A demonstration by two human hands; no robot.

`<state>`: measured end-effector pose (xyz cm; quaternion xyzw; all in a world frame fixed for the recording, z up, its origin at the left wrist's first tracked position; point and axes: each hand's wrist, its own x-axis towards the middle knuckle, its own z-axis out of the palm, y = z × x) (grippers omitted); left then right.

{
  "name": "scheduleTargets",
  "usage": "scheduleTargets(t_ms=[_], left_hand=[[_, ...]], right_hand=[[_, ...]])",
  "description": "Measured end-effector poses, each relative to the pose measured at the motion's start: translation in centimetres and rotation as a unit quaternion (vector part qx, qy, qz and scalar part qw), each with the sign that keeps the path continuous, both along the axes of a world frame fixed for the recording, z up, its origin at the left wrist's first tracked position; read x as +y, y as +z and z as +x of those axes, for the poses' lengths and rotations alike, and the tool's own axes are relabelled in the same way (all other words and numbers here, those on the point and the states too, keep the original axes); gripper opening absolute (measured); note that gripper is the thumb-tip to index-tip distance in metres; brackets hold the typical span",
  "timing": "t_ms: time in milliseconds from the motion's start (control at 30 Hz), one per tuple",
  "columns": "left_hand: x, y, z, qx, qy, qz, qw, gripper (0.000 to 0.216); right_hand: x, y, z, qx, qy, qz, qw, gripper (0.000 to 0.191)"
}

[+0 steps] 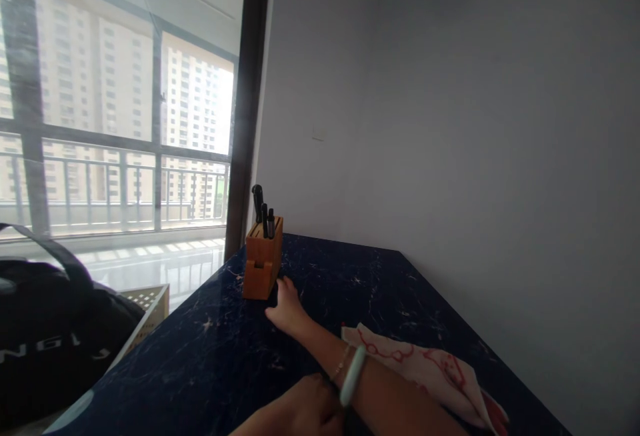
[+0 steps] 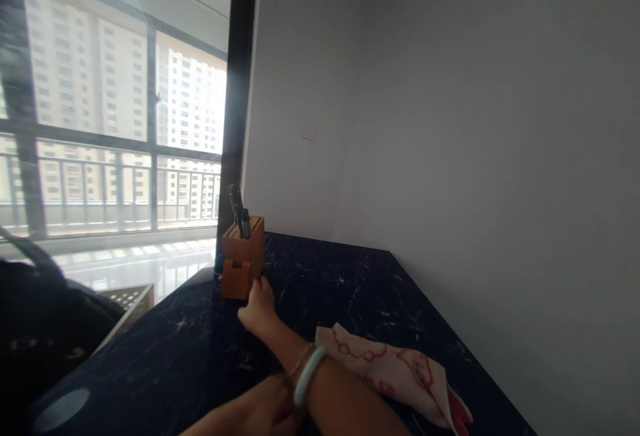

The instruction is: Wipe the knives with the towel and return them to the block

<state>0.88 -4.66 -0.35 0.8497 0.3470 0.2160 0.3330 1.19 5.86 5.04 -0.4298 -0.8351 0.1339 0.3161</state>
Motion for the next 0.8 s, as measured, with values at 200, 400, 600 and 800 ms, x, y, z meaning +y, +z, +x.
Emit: scheduleTargets(t_ms=[200,400,600,800], left_hand=[[1.4,0.5,0.3,0.153,-0.016,0.215,0.964,0.023],[1.2,-0.3,0.0,0.154,-0.011,0.263,0.952,0.024],[1.4,-0.1,0.0,0.195,0.031,0.294,0.935,0.036],[1.4,1.0,-0.1,0.208,0.079,0.279,0.934,0.039]], right_hand=[[-5.1,1.5,14.6,-0.143,-0.021,0.027,0.989,0.025],[-6.7,1.3,26.8,-0.274,-0.201,0.037,0.94,0.029],[-6.3,-2.0,35.8,-0.254,-0.324,-0.005,0.911,0.048],[-6.3,-4.3,38.9,-0.187,-0.3,-0.138,0.925,0.056]])
